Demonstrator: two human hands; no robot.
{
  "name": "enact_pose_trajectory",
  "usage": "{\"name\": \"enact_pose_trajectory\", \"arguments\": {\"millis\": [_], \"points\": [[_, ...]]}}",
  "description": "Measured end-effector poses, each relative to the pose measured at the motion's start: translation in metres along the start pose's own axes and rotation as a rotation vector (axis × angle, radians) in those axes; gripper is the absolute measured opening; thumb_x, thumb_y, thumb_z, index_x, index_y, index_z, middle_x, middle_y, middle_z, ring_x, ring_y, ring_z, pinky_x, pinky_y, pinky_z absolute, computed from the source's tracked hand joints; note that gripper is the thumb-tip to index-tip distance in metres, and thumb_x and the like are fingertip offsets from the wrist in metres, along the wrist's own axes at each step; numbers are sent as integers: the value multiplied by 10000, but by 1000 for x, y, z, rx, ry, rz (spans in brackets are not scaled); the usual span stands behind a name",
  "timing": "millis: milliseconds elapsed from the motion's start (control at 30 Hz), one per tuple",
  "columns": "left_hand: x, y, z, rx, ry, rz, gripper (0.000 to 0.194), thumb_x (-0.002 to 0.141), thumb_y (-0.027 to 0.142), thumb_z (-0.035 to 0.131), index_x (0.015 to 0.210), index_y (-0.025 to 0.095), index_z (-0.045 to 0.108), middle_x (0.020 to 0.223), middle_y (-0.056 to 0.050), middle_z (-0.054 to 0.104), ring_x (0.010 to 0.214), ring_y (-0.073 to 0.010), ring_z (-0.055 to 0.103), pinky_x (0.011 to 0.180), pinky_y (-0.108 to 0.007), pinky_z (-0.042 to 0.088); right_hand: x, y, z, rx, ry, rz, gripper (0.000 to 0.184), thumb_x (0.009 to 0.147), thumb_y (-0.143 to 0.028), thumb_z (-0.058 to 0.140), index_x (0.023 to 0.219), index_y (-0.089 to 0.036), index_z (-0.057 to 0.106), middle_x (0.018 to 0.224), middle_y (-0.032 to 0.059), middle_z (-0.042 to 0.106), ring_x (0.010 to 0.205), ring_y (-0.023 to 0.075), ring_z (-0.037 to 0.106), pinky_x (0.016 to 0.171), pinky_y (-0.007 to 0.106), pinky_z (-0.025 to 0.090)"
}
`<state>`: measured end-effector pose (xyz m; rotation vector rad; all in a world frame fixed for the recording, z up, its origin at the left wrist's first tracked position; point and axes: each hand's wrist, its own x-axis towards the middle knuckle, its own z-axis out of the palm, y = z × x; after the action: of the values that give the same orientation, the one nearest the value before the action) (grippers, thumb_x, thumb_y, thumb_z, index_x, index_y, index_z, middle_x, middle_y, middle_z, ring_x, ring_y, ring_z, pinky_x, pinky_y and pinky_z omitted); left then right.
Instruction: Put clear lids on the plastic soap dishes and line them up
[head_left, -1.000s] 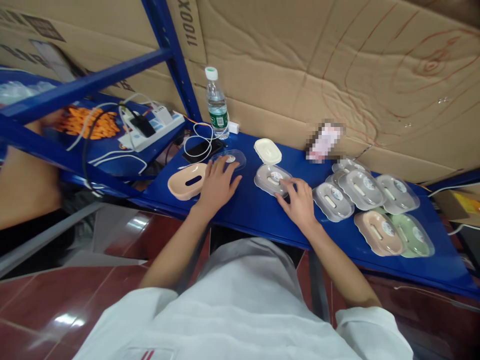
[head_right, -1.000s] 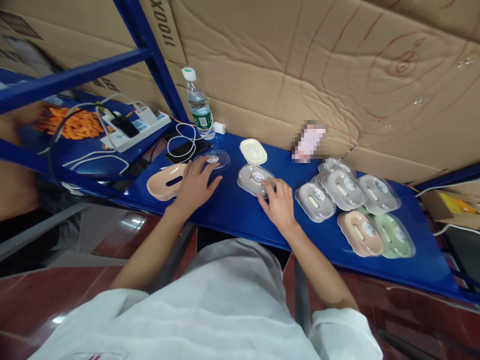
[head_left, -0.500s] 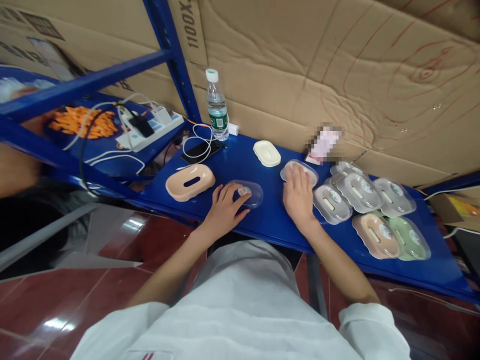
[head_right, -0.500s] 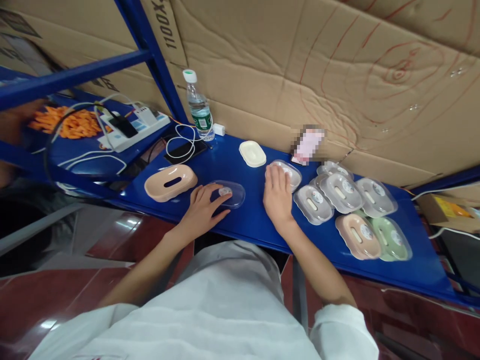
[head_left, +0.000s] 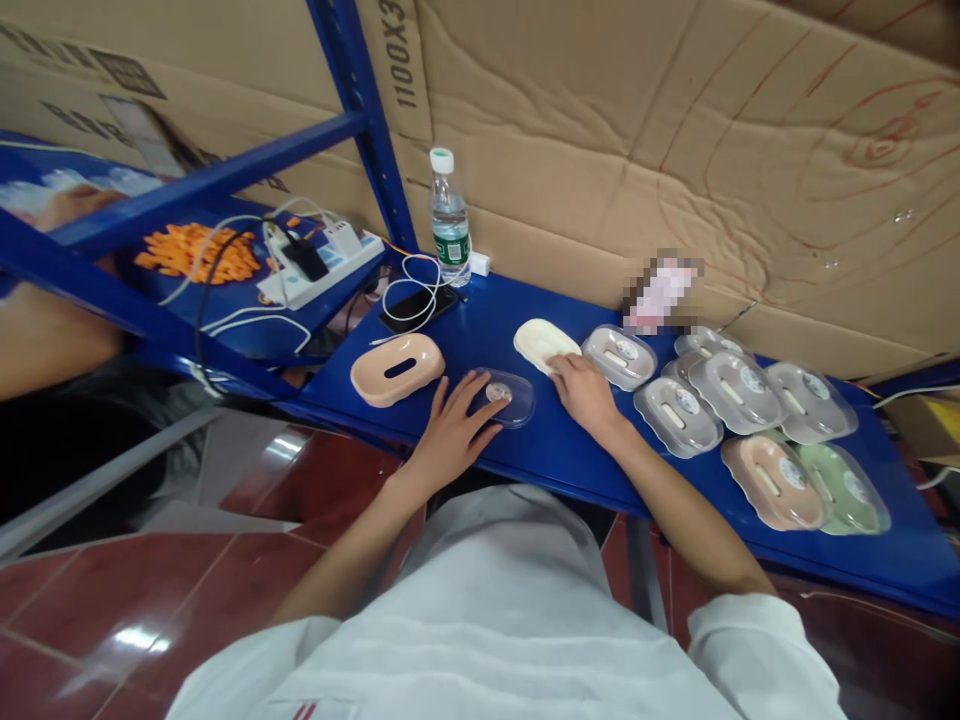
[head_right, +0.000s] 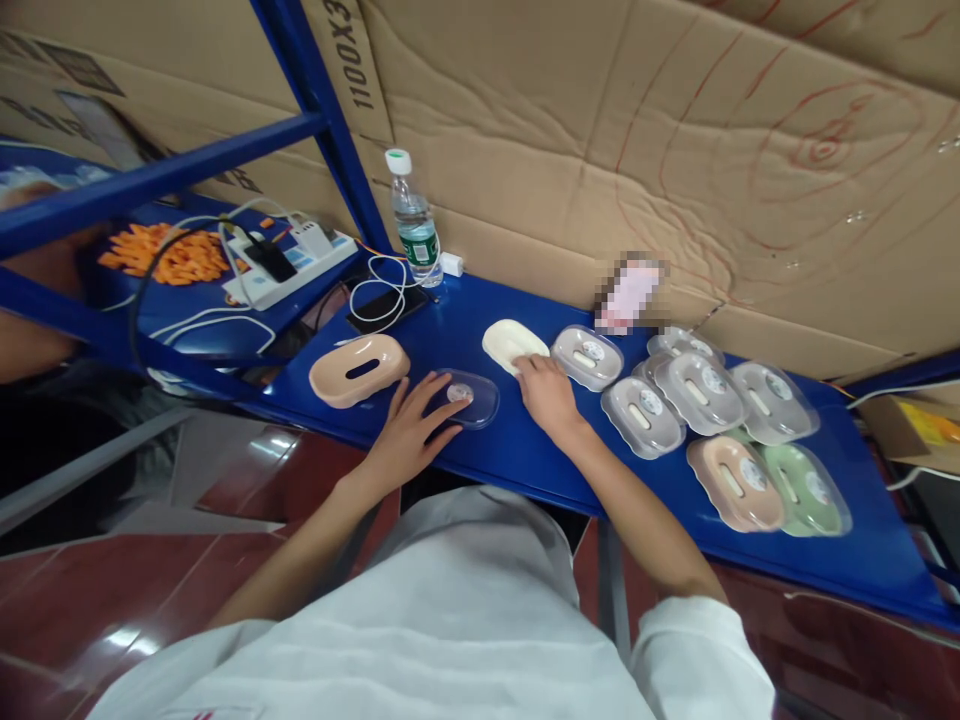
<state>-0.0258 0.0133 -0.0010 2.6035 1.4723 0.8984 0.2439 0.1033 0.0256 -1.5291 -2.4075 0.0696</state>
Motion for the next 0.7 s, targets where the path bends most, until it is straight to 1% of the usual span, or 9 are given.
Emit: {"name": "enact_pose_trajectory", "arguments": {"millis": [67,167,200,300,367,433,533,600,700], "points": [[0,-5,-9,56,94,-73,395,1106,290,537,1484,285,649,1671,-157,506,1586,-377,438,1310,-694,268,-20,7,-3,46,18,-28,260,1083,-185,550,1276,-182,723,1253,135,767,1186,310,694,1073,453,525],[-7,-27,-27,179,240,-287,442,1081,298,557,1519,283,618,1619,-182,559,1543,-415,475,1280,-753,239,-31,15,-2,122,50,-79,258,1088,-188,537,1257,-198,732,1255,126,775,1202,292,702,1066,466,551],[-11,-36,-33,222,236,-349,454,1076,314,561,1525,276,613,1579,-189,596,1515,-427,501,1264,-763,254,-31,17,0,149,60,-98,266,1091,-188,528,1262,-204,731,1255,123,774,1203,280,705,1069,463,558],[-14,-56,-47,257,183,-402,365,1087,346,514,1357,225,728,1289,-184,766,1248,-397,695,1144,-652,455,-26,19,7,216,86,-141,295,1097,-187,498,1279,-215,729,1264,118,762,1225,256,701,1100,461,568],[-6,-57,-52,215,177,-373,352,1098,369,497,1263,213,767,1205,-160,797,1150,-365,736,1067,-569,526,-23,20,11,240,103,-147,319,1101,-195,475,1294,-217,728,1338,133,727,1309,265,666,1146,486,552],[13,-49,-51,138,203,-296,339,1103,387,513,1248,228,775,1219,-127,803,1168,-335,738,1071,-519,540,-24,19,14,254,131,-125,362,1102,-204,461,1379,-216,693,1491,163,639,1439,287,586,1202,528,515],[59,-29,-38,28,199,-120,320,1108,368,530,1273,252,778,1261,-93,796,1233,-291,718,1158,-492,505,-27,18,13,287,213,-71,512,1094,-234,491,1604,-200,499,1708,207,411,1600,317,419,1273,567,445],[93,-19,-21,-53,67,5,312,1101,325,536,1286,257,778,1290,-87,791,1254,-276,711,1182,-500,494,-28,16,11,313,262,-60,606,1102,-267,504,1687,-190,366,1776,221,279,1653,315,331,1300,558,414],[133,-12,2,-118,-158,117,316,1057,247,576,1295,256,782,1271,-94,798,1239,-278,723,1143,-501,534,-28,17,10,297,251,-76,589,1114,-283,501,1687,-219,381,1797,202,246,1675,317,285,1307,557,403]]}}
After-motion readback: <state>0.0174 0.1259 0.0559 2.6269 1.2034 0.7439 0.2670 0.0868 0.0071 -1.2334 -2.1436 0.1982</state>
